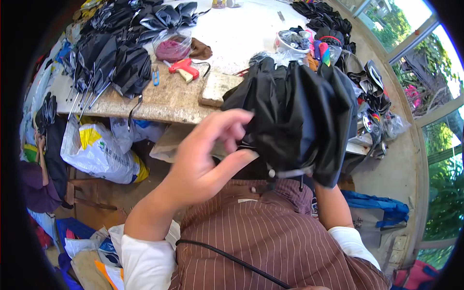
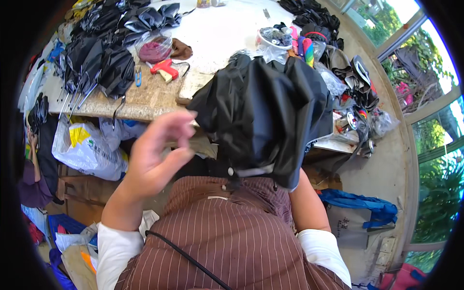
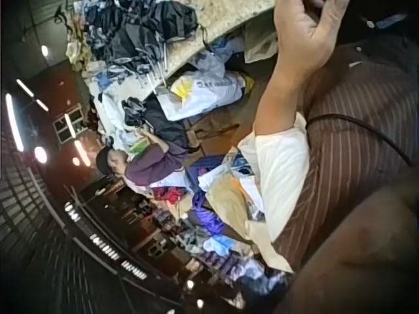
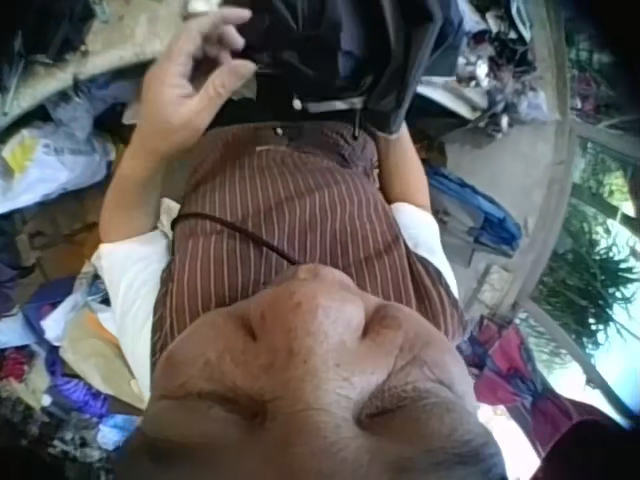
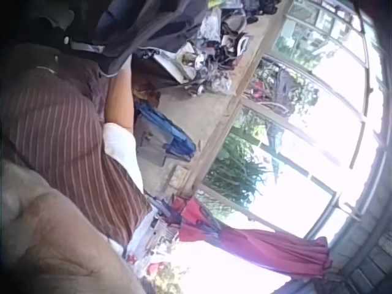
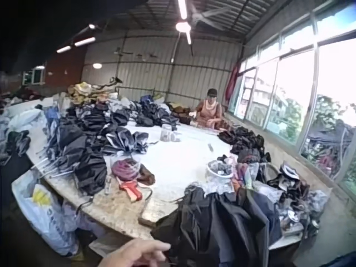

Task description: Folding and strapping umbrellas on a workbench.

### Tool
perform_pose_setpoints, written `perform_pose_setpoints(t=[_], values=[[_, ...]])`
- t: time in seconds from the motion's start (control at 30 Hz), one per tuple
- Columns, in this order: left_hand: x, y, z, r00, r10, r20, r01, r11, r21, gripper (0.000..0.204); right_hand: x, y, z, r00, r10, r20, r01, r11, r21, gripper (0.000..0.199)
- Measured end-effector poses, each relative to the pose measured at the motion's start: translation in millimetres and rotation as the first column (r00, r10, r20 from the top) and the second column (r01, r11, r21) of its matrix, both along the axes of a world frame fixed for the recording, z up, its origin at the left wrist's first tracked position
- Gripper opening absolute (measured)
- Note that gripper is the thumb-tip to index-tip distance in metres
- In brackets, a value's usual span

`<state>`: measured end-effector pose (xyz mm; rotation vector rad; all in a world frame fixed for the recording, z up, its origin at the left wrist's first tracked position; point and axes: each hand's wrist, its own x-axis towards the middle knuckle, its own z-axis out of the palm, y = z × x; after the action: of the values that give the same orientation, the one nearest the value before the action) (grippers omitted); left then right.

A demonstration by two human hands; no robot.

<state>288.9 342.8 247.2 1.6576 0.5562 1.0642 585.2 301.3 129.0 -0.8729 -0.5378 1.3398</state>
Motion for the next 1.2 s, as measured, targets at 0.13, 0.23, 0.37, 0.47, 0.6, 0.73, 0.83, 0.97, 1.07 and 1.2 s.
perform_pose_setpoints(t=[0.13,0.23,0.37,0.47,0.6,0.73,0.83,0.97,1.07,1.2], values=[[34.7,15.6,-45.0,0.954,-0.087,-0.288,0.134,0.98,0.145,0.034,-51.2,-8.9,53.5,0.95,0.189,0.25,-0.17,0.981,-0.094,0.047],[34.4,6.8,-60.2,0.951,-0.178,-0.253,0.202,0.977,0.074,0.025,-47.7,-15.5,53.6,0.951,0.143,0.274,-0.118,0.987,-0.107,0.047],[1.8,20.3,-31.2,1.0,-0.007,-0.005,0.006,0.986,-0.17,0.01,-41.8,-23.8,55.2,0.951,0.072,0.3,-0.041,0.993,-0.108,0.048],[-23.6,31.5,-31.6,0.998,-0.062,-0.009,0.059,0.971,-0.233,0.015,-40.5,-21.0,55.5,0.95,0.039,0.31,-0.006,0.994,-0.107,0.051],[-43.7,36.8,-36.3,0.884,-0.327,0.334,0.391,0.909,-0.144,0.028,-44.7,-18.4,53.4,0.948,-0.003,0.318,0.034,0.995,-0.093,0.055],[-35.4,32.2,-26.6,0.823,-0.284,0.492,0.387,0.914,-0.12,0.041,-17.6,-3.7,-4.4,0.959,-0.025,0.284,0.038,0.999,-0.039,0.038],[-14.9,28.9,-23.9,0.935,0.097,0.341,-0.112,0.993,0.024,0.053,-18.7,2.3,-4.4,0.969,-0.002,0.246,0.013,0.999,-0.041,0.03],[13.3,20.0,-32.8,0.838,0.541,0.07,-0.43,0.577,0.695,0.053,-36.1,-2.3,18.4,0.992,0.067,0.111,-0.054,0.992,-0.114,0.016],[32.4,21.3,-58.5,0.881,0.474,0.001,-0.328,0.609,0.722,0.035,-50.5,-8.5,34.6,0.994,0.112,0.002,-0.11,0.979,-0.17,0.008],[54.4,-8.5,-104.4,0.971,0.056,-0.233,0.087,0.823,0.561,0.016,-48.6,-4.4,52.8,0.997,0.06,-0.05,-0.069,0.976,-0.208,0.007]])
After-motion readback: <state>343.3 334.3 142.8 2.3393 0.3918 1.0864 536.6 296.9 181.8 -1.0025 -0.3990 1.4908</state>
